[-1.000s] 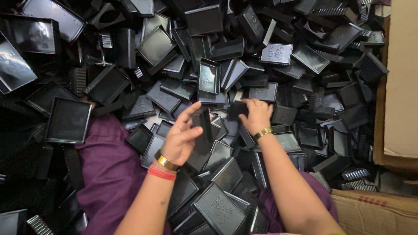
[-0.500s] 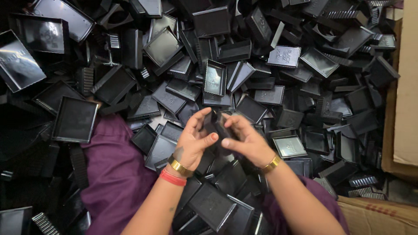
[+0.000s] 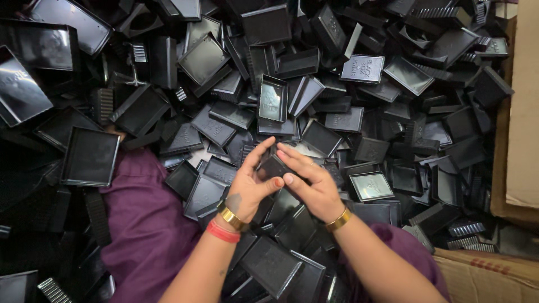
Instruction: The person sits on the floor in a large pile of black plastic boxes, picks up open boxes one at a time, snaps the hinged lids closed by hand, and tosses the closed boxes aside. Another person works on the pile in the background.
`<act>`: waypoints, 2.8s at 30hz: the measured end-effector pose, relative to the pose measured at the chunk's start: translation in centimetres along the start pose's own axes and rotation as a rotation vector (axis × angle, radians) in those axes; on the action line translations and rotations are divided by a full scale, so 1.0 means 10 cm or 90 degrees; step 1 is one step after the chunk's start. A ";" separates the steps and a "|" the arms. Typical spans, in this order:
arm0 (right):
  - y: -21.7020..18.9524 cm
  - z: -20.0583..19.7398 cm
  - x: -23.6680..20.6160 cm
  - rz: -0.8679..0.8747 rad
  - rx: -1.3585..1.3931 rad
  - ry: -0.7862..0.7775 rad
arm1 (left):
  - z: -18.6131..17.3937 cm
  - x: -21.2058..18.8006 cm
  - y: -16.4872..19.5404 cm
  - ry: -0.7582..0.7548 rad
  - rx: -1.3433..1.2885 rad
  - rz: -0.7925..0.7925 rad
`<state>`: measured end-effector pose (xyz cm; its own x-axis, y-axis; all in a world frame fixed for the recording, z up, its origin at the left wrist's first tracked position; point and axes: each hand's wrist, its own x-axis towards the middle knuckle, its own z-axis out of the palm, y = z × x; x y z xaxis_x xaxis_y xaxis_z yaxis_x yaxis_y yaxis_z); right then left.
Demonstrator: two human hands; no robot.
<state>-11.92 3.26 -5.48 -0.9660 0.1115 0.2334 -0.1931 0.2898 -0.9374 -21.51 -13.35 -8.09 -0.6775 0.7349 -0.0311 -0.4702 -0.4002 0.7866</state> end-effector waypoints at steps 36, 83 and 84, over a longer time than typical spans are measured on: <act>0.90 -0.11 0.14 0.306 -0.413 -0.173 | -1.01 0.61 -0.13 0.146 1.264 -0.308; 0.16 0.41 0.21 0.241 0.260 0.157 | -0.65 0.21 0.85 0.193 0.870 0.181; 0.18 0.34 0.23 0.295 0.410 0.182 | -0.80 0.32 0.92 0.131 1.122 0.176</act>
<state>-15.12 0.78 -7.50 -0.9078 0.3466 -0.2361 0.0680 -0.4338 -0.8984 -32.55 -19.02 -5.94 -0.7411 0.6266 0.2411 0.6589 0.6097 0.4407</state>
